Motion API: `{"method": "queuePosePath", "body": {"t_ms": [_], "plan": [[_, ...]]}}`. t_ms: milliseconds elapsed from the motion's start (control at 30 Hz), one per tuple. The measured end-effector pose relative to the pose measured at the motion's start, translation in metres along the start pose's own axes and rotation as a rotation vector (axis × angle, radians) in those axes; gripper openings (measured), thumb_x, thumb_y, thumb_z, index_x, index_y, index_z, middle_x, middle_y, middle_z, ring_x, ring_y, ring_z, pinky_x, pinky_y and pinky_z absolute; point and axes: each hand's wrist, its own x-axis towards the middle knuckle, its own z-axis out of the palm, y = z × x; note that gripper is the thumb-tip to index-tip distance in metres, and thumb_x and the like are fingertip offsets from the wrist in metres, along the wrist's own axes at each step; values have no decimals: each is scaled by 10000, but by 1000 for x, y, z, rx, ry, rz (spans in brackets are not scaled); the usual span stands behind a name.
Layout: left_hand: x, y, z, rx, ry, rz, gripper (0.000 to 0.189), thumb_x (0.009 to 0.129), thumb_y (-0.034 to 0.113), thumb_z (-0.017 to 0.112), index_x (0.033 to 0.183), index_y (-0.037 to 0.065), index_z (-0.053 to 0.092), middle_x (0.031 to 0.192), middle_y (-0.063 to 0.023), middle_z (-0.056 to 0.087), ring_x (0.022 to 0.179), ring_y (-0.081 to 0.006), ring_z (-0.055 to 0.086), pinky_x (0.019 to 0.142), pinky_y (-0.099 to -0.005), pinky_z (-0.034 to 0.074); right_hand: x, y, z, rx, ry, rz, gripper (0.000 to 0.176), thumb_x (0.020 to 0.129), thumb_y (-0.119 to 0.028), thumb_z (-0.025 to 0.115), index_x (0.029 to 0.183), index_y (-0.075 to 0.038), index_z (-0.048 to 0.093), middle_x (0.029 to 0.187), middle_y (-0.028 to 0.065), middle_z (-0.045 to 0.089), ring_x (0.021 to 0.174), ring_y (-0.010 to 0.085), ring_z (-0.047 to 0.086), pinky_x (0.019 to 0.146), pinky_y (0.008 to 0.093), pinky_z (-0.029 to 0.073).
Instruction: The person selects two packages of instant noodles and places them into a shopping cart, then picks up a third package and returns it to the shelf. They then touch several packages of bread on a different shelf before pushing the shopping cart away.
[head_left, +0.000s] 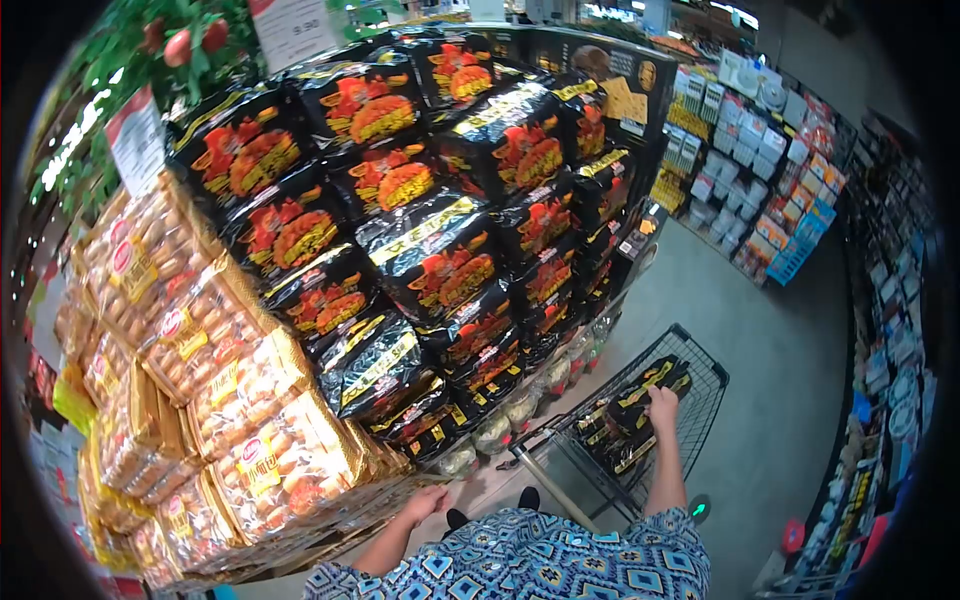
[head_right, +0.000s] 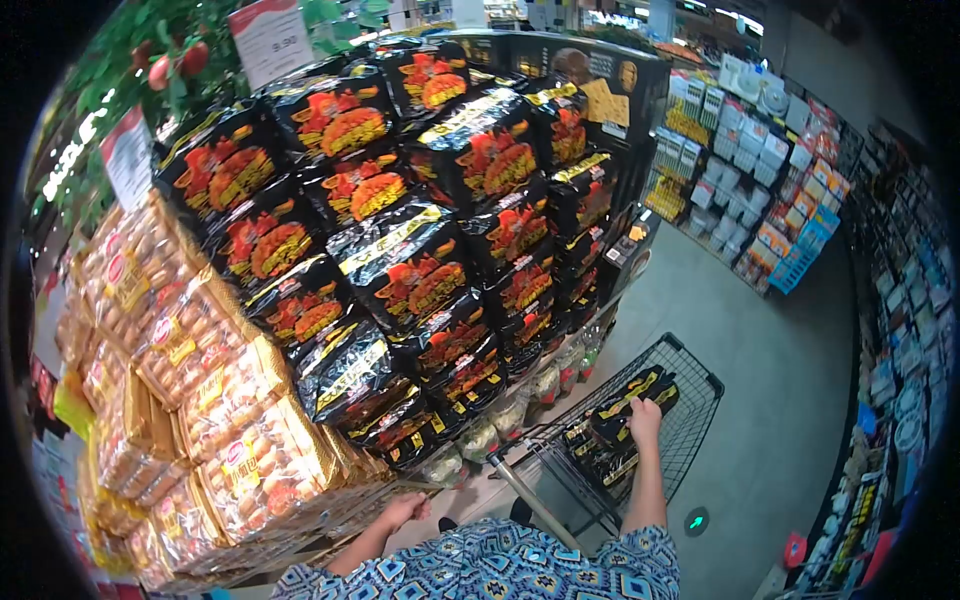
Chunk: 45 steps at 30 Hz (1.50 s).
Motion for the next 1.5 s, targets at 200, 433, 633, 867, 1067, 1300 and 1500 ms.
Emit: {"method": "queuePosePath", "body": {"t_ms": [200, 433, 633, 867, 1067, 1300, 1500], "plan": [[-59, 118, 64, -109, -340, 240, 388, 1000, 301, 453, 1199, -18, 548, 1050, -117, 641, 912, -188, 642, 831, -305, 525, -97, -158, -28, 151, -170, -231, 210, 882, -178, 584, 724, -39, 576, 666, 18, 581, 504, 89, 519, 453, 244, 423], [-87, 179, 122, -642, -1056, 242, 676, 976, 564, 257, 1359, 30, 416, 1284, -156, 543, 1165, -285, 548, 1010, -434, 420, -194, -229, 7, 697, -676, -210, 192, 844, -129, 545, 864, 55, 599, 758, 139, 654, 549, 192, 613, 540, 302, 510], [-111, 178, 123, -950, -943, 229, 540, 942, 522, 387, 1264, 124, 558, 1173, -116, 633, 996, -287, 642, 894, -477, 510, -232, -223, 45, 560, -939, -86, 192, 878, -77, 565, 959, 81, 638, 887, 74, 671, 802, 117, 610, 729, 261, 487], [-104, 168, 108, -1058, -758, 302, 537, 940, 520, 395, 1274, 132, 556, 1240, -103, 603, 1075, -303, 601, 939, -477, 479, -223, -216, 55, 70, -1049, -345, 265, 949, -205, 569, 977, 40, 668, 911, -4, 651, 830, 71, 549, 767, 260, 467], [-87, 158, 109, -1036, -846, 258, 604, 943, 569, 351, 1317, 121, 506, 1269, -113, 576, 1089, -296, 595, 940, -459, 485, -228, -212, 59, 193, -1076, -185, 261, 948, -196, 572, 976, 42, 676, 918, 2, 666, 840, 75, 572, 763, 255, 475], [-97, 153, 120, -937, -951, 158, 538, 967, 483, 383, 1329, 98, 488, 1284, -115, 563, 1117, -280, 587, 943, -440, 492, -205, -185, 55, 311, -1117, -64, 265, 942, -197, 574, 1052, 30, 657, 939, 40, 680, 861, 98, 613, 812, 277, 491], [-104, 150, 127, -984, -849, 145, 429, 1005, 339, 360, 1343, 93, 457, 1289, -114, 551, 1132, -255, 572, 954, -421, 485, -224, -211, 62, 329, -1129, -2, 328, 924, -206, 579, 1155, 26, 601, 1037, 68, 663, 929, 125, 614, 858, 296, 482]]}}
